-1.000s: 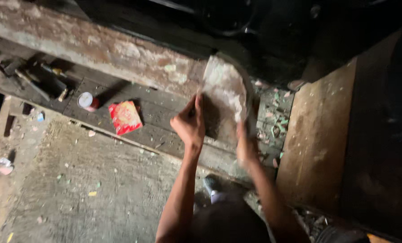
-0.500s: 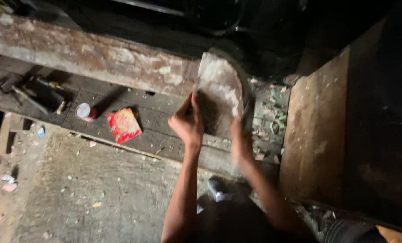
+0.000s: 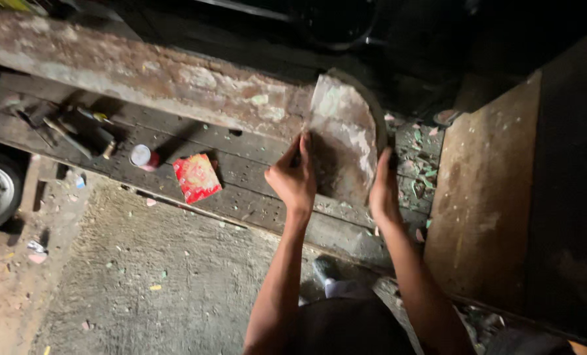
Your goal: The person sands a curved car body panel with a sanding block, moving it back and forth across the surface to smooth the paint. The panel rests on a metal workbench in a dimly lit garage.
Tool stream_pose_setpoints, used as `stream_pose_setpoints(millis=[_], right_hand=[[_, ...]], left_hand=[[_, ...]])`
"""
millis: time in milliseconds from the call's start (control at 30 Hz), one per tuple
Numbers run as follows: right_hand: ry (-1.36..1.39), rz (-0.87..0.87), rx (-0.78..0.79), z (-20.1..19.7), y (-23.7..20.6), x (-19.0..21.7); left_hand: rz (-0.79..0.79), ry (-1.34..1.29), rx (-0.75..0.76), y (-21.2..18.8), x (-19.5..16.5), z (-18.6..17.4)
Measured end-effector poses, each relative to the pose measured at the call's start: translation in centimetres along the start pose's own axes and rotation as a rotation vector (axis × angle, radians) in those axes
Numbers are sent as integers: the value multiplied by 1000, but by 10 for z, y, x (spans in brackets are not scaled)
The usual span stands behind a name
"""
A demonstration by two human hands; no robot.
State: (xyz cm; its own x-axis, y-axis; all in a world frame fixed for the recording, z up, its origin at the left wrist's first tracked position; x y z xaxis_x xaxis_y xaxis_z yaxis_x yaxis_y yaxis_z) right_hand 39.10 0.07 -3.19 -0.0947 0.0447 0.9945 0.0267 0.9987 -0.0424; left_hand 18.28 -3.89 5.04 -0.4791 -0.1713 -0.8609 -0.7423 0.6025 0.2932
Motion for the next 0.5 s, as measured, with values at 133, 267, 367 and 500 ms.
stream_pose_setpoints(millis=[133,267,367,500], right_hand=[[-256,367,-210,-7,-22,-26],[-81,399,-106,0,-12,-27],[84,83,-95,0,0,3],[-104,431,-110,0,-24,-10]], left_hand=[[49,-22,-37,1,0,-1],[51,-100,-33,2,3,-1],[34,-4,-22,0,4,0],[-21,-18,-11,-2,8,2]])
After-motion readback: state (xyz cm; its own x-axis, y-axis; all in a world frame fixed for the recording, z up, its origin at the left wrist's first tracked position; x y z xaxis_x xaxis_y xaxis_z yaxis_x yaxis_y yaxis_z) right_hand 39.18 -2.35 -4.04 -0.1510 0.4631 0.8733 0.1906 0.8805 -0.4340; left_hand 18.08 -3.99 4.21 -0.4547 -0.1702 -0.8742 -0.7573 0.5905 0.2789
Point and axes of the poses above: each hand's wrist, its own y-axis towards the middle knuckle, its own z-axis out of the palm, x = y × z, the point moved 7 cm from there along y, towards the middle knuckle, and after that the axes turned 12 degrees about y, right-handed, at the moved point
